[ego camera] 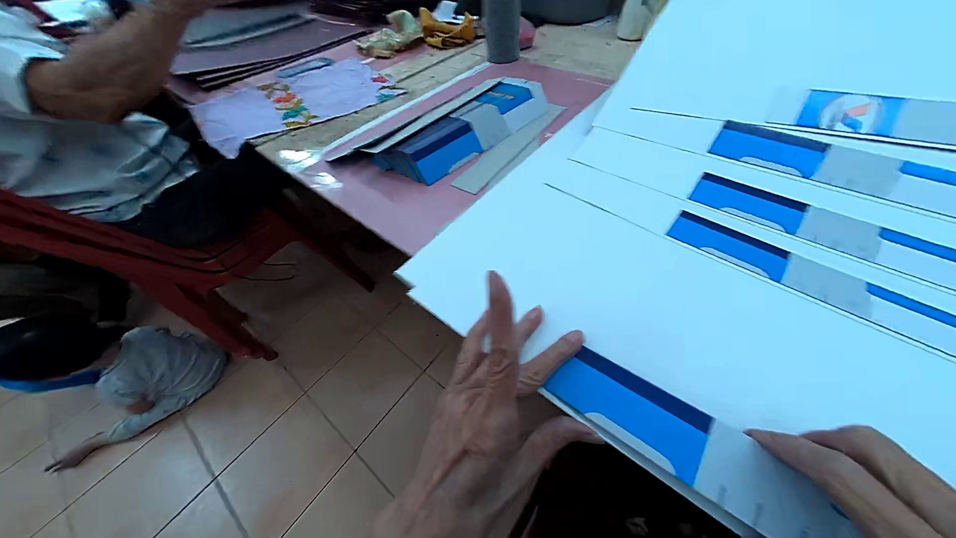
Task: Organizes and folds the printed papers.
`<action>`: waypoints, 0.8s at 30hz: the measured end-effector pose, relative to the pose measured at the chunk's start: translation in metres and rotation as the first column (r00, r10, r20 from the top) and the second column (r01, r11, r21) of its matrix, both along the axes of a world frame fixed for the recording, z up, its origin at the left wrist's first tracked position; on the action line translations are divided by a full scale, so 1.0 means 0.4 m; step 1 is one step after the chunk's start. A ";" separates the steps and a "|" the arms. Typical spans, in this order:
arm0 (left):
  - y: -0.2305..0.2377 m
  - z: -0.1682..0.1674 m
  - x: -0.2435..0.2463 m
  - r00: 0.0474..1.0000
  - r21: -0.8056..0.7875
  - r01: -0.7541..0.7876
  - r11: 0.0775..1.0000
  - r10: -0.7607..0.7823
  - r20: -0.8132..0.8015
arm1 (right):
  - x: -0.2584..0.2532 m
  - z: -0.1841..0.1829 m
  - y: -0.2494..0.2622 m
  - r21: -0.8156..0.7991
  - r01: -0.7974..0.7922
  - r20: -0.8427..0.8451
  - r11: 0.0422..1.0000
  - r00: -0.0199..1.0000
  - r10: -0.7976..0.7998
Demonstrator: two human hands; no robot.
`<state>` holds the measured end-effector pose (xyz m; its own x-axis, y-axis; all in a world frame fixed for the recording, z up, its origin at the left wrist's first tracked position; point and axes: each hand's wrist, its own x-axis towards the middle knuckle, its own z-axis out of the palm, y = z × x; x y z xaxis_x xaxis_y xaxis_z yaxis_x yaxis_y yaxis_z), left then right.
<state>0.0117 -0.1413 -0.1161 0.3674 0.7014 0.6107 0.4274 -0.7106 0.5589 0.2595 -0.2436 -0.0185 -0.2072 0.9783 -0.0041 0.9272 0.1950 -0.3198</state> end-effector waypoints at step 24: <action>0.001 0.046 -0.038 0.989 -0.228 -0.011 0.974 -0.022 -0.143 | 0.162 -0.119 -0.240 0.271 0.395 -0.464 0.878 0.853 -0.241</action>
